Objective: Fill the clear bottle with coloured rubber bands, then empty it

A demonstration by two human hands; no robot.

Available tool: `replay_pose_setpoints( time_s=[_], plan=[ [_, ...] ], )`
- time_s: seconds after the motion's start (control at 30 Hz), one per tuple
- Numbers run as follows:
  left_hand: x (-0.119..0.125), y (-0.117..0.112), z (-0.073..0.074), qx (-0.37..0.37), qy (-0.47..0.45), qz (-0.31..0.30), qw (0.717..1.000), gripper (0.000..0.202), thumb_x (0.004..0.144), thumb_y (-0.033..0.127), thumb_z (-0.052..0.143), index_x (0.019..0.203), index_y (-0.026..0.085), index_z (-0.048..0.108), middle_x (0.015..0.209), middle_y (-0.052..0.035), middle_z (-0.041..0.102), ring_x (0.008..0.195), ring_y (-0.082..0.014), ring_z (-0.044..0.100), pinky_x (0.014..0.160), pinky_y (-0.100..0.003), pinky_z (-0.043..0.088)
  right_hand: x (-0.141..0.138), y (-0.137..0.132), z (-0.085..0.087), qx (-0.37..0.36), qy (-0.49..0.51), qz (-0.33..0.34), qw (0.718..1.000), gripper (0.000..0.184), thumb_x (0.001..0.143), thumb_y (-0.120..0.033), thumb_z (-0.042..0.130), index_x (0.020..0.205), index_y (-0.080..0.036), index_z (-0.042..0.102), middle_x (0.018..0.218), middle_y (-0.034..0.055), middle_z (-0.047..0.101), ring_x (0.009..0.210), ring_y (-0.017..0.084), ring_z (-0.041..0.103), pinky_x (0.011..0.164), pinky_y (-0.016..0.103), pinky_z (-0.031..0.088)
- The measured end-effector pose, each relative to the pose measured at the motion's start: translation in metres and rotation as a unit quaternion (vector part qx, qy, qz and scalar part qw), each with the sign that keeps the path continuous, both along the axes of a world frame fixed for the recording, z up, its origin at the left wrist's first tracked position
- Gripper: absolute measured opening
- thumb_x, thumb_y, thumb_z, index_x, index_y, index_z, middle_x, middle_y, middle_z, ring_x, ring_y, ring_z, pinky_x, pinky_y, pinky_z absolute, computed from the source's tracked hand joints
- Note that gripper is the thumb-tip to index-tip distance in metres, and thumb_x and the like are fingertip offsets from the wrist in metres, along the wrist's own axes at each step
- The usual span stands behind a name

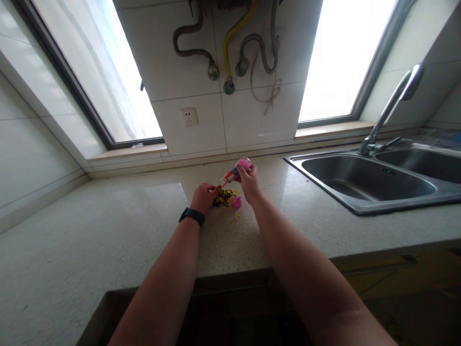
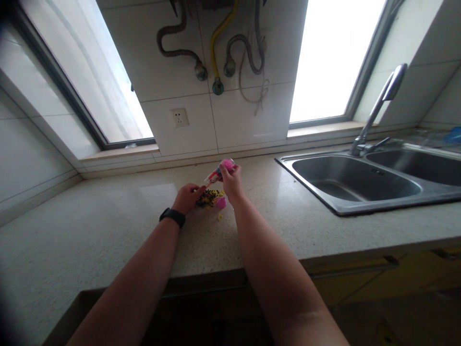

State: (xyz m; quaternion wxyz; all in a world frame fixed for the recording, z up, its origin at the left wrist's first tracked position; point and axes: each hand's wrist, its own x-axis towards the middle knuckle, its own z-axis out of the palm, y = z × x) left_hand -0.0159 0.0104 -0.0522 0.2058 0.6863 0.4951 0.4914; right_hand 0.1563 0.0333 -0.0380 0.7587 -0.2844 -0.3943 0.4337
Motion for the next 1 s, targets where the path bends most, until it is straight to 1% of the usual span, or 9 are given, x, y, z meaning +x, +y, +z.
replay_pose_setpoints(
  time_s=[0.07, 0.27, 0.4, 0.53, 0.6, 0.67, 0.77, 0.9, 1.0],
  plan=[
    [-0.001, 0.002, -0.002, 0.011, 0.013, 0.008, 1.0, 0.027, 0.072, 0.043, 0.073, 0.059, 0.02, 0.071, 0.066, -0.0039, 0.06, 0.066, -0.0181, 0.049, 0.067, -0.03, 0.035, -0.001, 0.0, 0.0, -0.003, 0.001, 0.0, 1.0, 0.05, 0.071, -0.049, 0.075, 0.096, -0.024, 0.041, 0.083, -0.0048, 0.062, 0.067, 0.012, 0.064, 0.059, 0.026, 0.058],
    [-0.001, 0.004, -0.007, 0.011, -0.016, 0.001, 1.0, 0.018, 0.067, 0.036, 0.08, 0.064, 0.02, 0.072, 0.069, -0.005, 0.062, 0.07, -0.0195, 0.051, 0.072, -0.031, 0.038, -0.002, 0.0, -0.001, -0.011, 0.005, 0.004, 1.0, 0.049, 0.071, -0.049, 0.076, 0.096, -0.024, 0.042, 0.083, -0.0044, 0.062, 0.069, 0.012, 0.064, 0.058, 0.026, 0.058],
    [0.001, 0.0, -0.001, 0.031, -0.023, -0.007, 0.999, 0.018, 0.074, 0.037, 0.073, 0.077, 0.02, 0.077, 0.078, -0.0059, 0.063, 0.07, -0.0183, 0.051, 0.072, -0.031, 0.04, -0.001, 0.001, -0.001, -0.015, 0.019, -0.001, 1.0, 0.049, 0.071, -0.049, 0.076, 0.095, -0.024, 0.042, 0.082, -0.0037, 0.063, 0.069, 0.013, 0.065, 0.057, 0.026, 0.058],
    [0.005, -0.007, 0.006, 0.055, -0.067, -0.058, 0.995, 0.024, 0.084, 0.035, 0.063, 0.099, 0.023, 0.078, 0.094, -0.0056, 0.06, 0.077, -0.0161, 0.052, 0.079, -0.03, 0.042, 0.001, -0.001, 0.002, -0.025, 0.052, 0.003, 0.998, 0.049, 0.071, -0.05, 0.076, 0.095, -0.024, 0.041, 0.078, -0.0044, 0.064, 0.063, 0.013, 0.065, 0.057, 0.027, 0.058],
    [0.007, -0.01, 0.008, 0.042, -0.09, -0.091, 0.991, 0.03, 0.085, 0.032, 0.061, 0.111, 0.027, 0.075, 0.1, -0.0048, 0.056, 0.082, -0.0158, 0.052, 0.083, -0.029, 0.043, 0.001, -0.003, 0.004, -0.031, 0.069, 0.014, 0.997, 0.05, 0.071, -0.051, 0.075, 0.094, -0.024, 0.041, 0.075, -0.005, 0.064, 0.061, 0.012, 0.066, 0.058, 0.027, 0.058],
    [0.008, -0.012, 0.008, 0.028, -0.1, -0.109, 0.989, 0.036, 0.085, 0.028, 0.059, 0.118, 0.029, 0.071, 0.102, -0.0043, 0.052, 0.086, -0.0158, 0.051, 0.083, -0.029, 0.043, 0.001, -0.005, 0.006, -0.033, 0.079, 0.028, 0.996, 0.05, 0.071, -0.052, 0.076, 0.093, -0.024, 0.041, 0.074, -0.0053, 0.065, 0.06, 0.012, 0.066, 0.058, 0.025, 0.058],
    [0.011, -0.012, 0.006, 0.028, -0.094, -0.118, 0.988, 0.043, 0.083, 0.022, 0.059, 0.124, 0.031, 0.068, 0.102, -0.0042, 0.05, 0.089, -0.0163, 0.05, 0.085, -0.029, 0.043, 0.001, -0.007, 0.008, -0.037, 0.079, 0.057, 0.995, 0.05, 0.07, -0.05, 0.078, 0.092, -0.023, 0.042, 0.073, -0.0055, 0.065, 0.058, 0.012, 0.066, 0.056, 0.024, 0.057],
    [0.013, -0.011, 0.003, 0.042, -0.101, -0.111, 0.988, 0.053, 0.077, 0.016, 0.062, 0.127, 0.031, 0.065, 0.103, -0.0037, 0.05, 0.085, -0.0159, 0.049, 0.086, -0.031, 0.043, -0.002, -0.008, 0.007, -0.041, 0.063, 0.087, 0.993, 0.048, 0.071, -0.049, 0.078, 0.092, -0.024, 0.043, 0.074, -0.0046, 0.067, 0.056, 0.012, 0.067, 0.053, 0.024, 0.057],
    [0.014, -0.012, 0.001, 0.052, -0.065, -0.112, 0.99, 0.059, 0.076, 0.013, 0.059, 0.132, 0.032, 0.06, 0.104, -0.0042, 0.049, 0.086, -0.0161, 0.05, 0.088, -0.031, 0.043, -0.005, -0.011, 0.007, -0.033, 0.047, 0.094, 0.994, 0.047, 0.071, -0.047, 0.078, 0.093, -0.023, 0.044, 0.073, -0.0036, 0.068, 0.055, 0.012, 0.066, 0.052, 0.024, 0.056]
  ],
)
